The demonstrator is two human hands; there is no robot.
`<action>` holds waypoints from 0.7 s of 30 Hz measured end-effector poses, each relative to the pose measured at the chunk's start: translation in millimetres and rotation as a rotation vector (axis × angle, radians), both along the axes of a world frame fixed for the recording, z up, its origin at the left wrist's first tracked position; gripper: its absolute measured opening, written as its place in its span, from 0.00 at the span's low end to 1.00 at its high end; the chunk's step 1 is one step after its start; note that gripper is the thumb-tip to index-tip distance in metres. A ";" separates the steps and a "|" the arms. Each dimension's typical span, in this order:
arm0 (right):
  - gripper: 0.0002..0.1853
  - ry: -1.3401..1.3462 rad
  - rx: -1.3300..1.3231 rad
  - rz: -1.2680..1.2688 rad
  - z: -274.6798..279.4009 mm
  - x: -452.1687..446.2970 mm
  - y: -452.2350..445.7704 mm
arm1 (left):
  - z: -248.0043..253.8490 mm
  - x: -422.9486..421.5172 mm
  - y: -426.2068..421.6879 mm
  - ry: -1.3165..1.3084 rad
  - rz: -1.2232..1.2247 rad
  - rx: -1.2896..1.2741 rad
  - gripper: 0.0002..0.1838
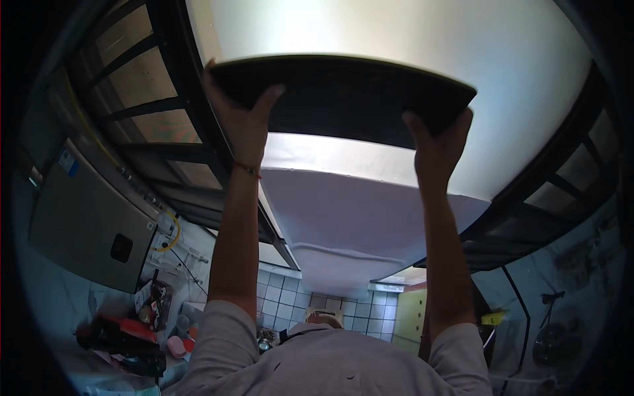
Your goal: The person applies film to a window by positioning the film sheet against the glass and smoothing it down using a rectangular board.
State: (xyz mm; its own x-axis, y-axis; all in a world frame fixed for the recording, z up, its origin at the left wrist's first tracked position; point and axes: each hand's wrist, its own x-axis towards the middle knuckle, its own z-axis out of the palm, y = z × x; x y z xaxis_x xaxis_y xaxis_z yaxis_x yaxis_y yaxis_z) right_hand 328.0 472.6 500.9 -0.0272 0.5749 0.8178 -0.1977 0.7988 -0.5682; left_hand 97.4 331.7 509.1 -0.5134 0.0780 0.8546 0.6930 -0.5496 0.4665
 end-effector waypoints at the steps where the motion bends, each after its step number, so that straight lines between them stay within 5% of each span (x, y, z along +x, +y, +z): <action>1: 0.32 0.004 -0.012 0.014 -15.2 -3.7 -1.3 | -14.3 -1.6 -3.4 -0.055 -0.025 -0.003 0.56; 7: 0.31 -0.087 -0.049 0.018 -58.0 -14.2 -11.8 | -84.0 -11.3 -8.1 -0.193 -0.025 -0.037 0.58; 12: 0.32 0.137 0.029 0.195 3.8 -12.5 -28.5 | -8.8 -9.7 -29.5 -0.069 -0.007 0.063 0.57; 14: 0.32 0.013 0.040 0.015 17.0 -13.7 -22.4 | 16.3 -7.6 -24.8 -0.083 -0.111 0.105 0.54; 21: 0.30 0.072 -0.001 0.130 -34.5 -30.7 -17.6 | -31.6 -26.4 -20.0 -0.086 -0.017 0.019 0.57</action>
